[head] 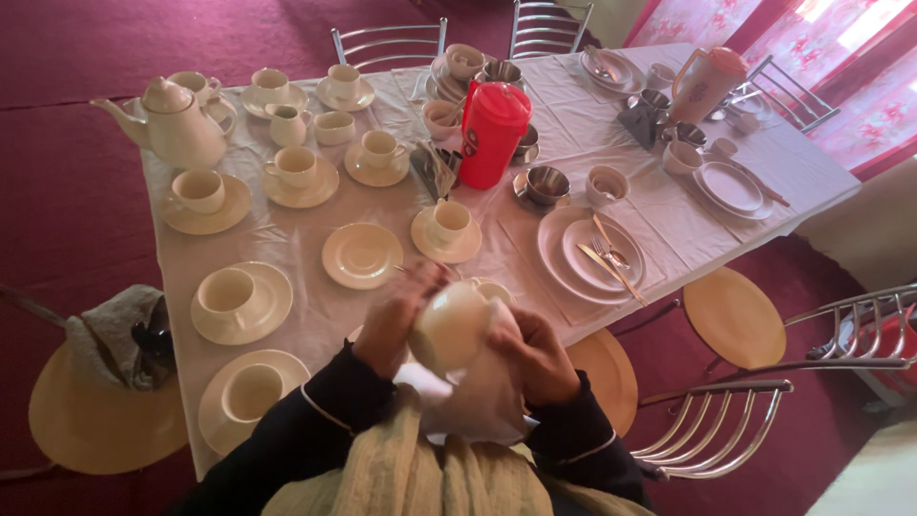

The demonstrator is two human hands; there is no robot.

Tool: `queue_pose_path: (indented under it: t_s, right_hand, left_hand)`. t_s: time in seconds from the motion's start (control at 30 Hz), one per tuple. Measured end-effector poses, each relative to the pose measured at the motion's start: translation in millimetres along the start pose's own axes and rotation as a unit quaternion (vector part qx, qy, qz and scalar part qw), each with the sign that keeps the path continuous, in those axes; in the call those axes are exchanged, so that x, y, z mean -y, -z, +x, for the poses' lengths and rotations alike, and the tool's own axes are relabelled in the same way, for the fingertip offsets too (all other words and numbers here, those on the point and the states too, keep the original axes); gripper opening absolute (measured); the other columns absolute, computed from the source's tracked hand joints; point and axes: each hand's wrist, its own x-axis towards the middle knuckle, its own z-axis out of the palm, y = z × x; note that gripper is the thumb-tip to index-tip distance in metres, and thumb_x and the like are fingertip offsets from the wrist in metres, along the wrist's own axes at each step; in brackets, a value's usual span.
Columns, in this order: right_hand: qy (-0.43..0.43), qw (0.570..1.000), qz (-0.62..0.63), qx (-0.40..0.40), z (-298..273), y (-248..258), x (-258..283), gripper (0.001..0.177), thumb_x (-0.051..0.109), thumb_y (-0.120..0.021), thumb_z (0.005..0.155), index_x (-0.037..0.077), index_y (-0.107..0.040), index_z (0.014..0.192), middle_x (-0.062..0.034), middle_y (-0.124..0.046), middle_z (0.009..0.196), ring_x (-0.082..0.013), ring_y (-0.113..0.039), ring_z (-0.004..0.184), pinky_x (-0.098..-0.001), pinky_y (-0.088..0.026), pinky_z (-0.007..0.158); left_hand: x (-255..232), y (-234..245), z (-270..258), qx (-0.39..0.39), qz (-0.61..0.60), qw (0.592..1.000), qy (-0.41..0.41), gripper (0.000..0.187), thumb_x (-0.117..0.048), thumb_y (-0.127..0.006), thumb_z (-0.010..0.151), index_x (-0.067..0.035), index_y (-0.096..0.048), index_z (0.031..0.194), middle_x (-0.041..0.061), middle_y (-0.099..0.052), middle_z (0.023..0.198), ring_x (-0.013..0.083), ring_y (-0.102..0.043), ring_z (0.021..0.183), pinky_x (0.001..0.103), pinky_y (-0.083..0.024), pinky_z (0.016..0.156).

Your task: The person wipes multiple white ceramic cups and saucers with a white cloth on a table covered with a white tablecloth. They also retrieve spoons from a drawer, wipe them, and place them on the table.

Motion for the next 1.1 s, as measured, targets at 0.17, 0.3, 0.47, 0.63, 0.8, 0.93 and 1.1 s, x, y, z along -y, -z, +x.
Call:
queue_pose_path:
  t_s: [0.17,0.3,0.47,0.63,0.8,0.93,1.1]
  right_hand:
    - [0.066,0.954,-0.285,-0.061,11,-5,-27,0.039,0.010,-0.066,0.104,-0.007,-0.062,0.139,-0.0061,-0.068,0.108,-0.0117,-0.060,0.095,-0.0272,-0.052,0.079]
    - [0.127,0.945,-0.285,0.093,-10,-30,-30,0.066,-0.001,-0.060,0.098,-0.007,-0.030,0.156,-0.0145,-0.038,0.159,-0.0255,-0.044,0.138,-0.0369,-0.042,0.107]
    - [0.062,0.751,-0.646,0.123,8,-69,-8,0.039,0.002,-0.063,0.089,-0.004,-0.051,0.126,-0.0198,-0.061,0.120,-0.0380,-0.062,0.110,-0.0454,-0.050,0.092]
    - [0.175,0.665,-0.723,0.069,16,-97,-2,0.032,0.002,-0.067,0.070,-0.001,-0.061,0.101,-0.0185,-0.061,0.106,-0.0399,-0.059,0.104,-0.0470,-0.049,0.085]
    - [0.138,0.630,-0.758,0.099,22,-92,-7,0.018,0.005,-0.071,0.070,0.001,-0.065,0.087,-0.0174,-0.061,0.104,-0.0379,-0.060,0.101,-0.0468,-0.050,0.087]
    - [0.138,0.781,-0.599,0.113,21,-82,-7,0.017,0.001,-0.067,0.076,0.000,-0.065,0.093,-0.0166,-0.065,0.108,-0.0372,-0.062,0.105,-0.0439,-0.053,0.088]
    - [0.052,0.860,-0.503,0.068,20,-74,-5,0.023,0.017,-0.076,0.084,0.004,-0.069,0.102,-0.0148,-0.068,0.098,-0.0344,-0.067,0.091,-0.0412,-0.053,0.078]
  left_hand:
    - [4,-5,-20,-0.082,0.150,0.983,-0.061,0.033,-0.034,-0.063,0.099,-0.005,-0.066,0.114,-0.001,-0.065,0.092,0.0046,-0.056,0.077,0.022,-0.048,0.066]
    - [9,2,-21,-0.108,0.135,0.985,-0.008,0.038,-0.036,-0.065,0.098,0.001,-0.072,0.101,0.002,-0.070,0.081,0.0064,-0.059,0.067,0.024,-0.049,0.057]
    - [19,18,-21,-0.098,0.129,0.987,-0.012,0.040,-0.029,-0.053,0.101,0.004,-0.074,0.095,0.002,-0.069,0.075,0.0074,-0.061,0.065,0.025,-0.052,0.059]
    - [18,24,-20,-0.084,0.171,0.980,-0.060,0.039,-0.019,-0.047,0.100,0.007,-0.075,0.096,0.002,-0.063,0.070,0.0085,-0.057,0.062,0.027,-0.050,0.058]
    - [7,16,-19,-0.086,0.169,0.979,-0.069,0.038,-0.016,-0.045,0.099,0.009,-0.073,0.093,0.007,-0.069,0.074,0.0113,-0.064,0.065,0.027,-0.055,0.062]
    - [9,14,-25,-0.121,0.174,0.976,-0.054,0.037,-0.015,-0.046,0.097,0.009,-0.073,0.092,0.012,-0.073,0.077,0.0145,-0.068,0.067,0.029,-0.056,0.062]
    - [41,38,-10,-0.127,0.101,0.986,-0.033,0.038,-0.016,-0.046,0.098,0.008,-0.076,0.096,0.011,-0.071,0.081,0.0145,-0.065,0.069,0.028,-0.054,0.063]
